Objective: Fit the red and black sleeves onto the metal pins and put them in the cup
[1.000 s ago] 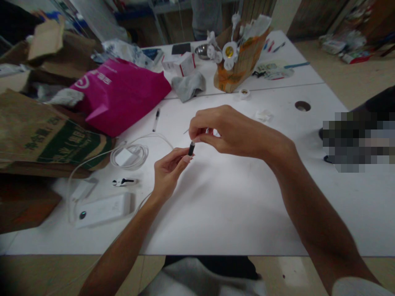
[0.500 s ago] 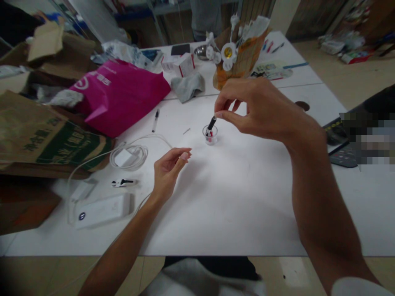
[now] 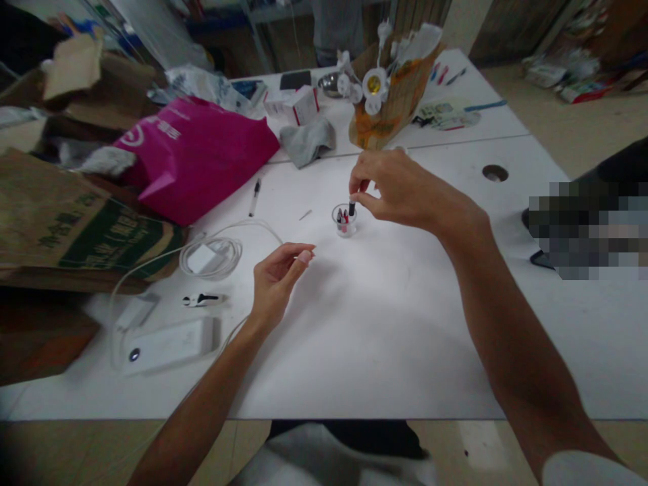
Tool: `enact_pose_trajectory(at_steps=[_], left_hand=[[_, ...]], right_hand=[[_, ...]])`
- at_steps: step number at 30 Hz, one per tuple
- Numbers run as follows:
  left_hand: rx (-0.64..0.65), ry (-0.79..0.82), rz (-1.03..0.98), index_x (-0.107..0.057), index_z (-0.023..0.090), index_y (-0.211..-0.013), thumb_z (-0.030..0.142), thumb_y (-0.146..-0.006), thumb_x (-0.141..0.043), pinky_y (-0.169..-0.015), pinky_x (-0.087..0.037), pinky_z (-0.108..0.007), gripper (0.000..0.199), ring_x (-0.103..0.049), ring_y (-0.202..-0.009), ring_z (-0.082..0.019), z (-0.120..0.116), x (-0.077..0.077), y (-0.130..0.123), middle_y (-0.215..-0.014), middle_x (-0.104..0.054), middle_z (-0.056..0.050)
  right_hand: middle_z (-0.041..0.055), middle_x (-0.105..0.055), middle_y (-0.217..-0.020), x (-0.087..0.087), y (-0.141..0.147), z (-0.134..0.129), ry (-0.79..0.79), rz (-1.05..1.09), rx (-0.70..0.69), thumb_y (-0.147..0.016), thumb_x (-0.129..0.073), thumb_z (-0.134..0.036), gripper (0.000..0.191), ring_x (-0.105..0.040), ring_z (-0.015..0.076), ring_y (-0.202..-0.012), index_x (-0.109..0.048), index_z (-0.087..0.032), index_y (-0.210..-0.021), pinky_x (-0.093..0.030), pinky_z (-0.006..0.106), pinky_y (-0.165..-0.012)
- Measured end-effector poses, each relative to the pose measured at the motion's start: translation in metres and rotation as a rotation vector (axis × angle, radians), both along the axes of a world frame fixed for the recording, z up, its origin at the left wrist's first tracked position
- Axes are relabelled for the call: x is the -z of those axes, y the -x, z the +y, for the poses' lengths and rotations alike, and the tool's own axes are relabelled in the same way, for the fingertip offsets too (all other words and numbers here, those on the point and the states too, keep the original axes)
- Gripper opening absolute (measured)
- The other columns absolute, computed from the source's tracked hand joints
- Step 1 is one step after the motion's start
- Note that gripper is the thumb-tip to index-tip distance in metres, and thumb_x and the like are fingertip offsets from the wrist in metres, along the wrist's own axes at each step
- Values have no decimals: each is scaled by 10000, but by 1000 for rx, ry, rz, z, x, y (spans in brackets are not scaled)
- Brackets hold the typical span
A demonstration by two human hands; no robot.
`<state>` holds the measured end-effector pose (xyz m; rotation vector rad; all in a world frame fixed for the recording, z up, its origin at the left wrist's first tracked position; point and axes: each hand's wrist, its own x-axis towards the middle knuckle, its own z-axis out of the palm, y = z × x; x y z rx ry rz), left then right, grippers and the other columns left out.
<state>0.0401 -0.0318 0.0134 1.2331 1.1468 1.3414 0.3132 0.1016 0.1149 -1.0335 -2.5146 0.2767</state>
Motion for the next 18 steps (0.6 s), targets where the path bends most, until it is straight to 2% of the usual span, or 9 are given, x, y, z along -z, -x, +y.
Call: enact_pose_trajectory(at_steps=[5, 11, 18], left_hand=[[6, -2, -5, -920, 237, -1101, 505, -1007, -929, -959, -636, -325, 285, -787, -1027, -198, -1, 0, -1, -1119, -863, -81], [19, -23, -2, -918, 241, -1101, 476, -1024, -916, -962, -632, -319, 248, -786, -1032, -191, 0, 1, -1, -1117, -863, -73], [24, -24, 12, -915, 238, -1086, 498, -1020, -915, -966, -637, -341, 268, -791, -1047, -211, 0, 1, -1, -1112, -870, -81]], right_hand=[[115, -843, -1130, 14, 3, 9, 17, -9, -25, -1065, -700, -399, 220, -761, 350, -1061, -865, -262, -1114, -540, 497, -956], [121, -849, -1154, 27, 6, 13, 53, 7, -47, -1054, -718, -382, 220, -742, 353, -1047, -888, -260, -1123, -514, 496, -973], [120, -844, -1117, 36, 7, 17, 52, 20, -72, -1049, -708, -374, 216, -726, 323, -996, -882, -249, -1077, -528, 459, -919]])
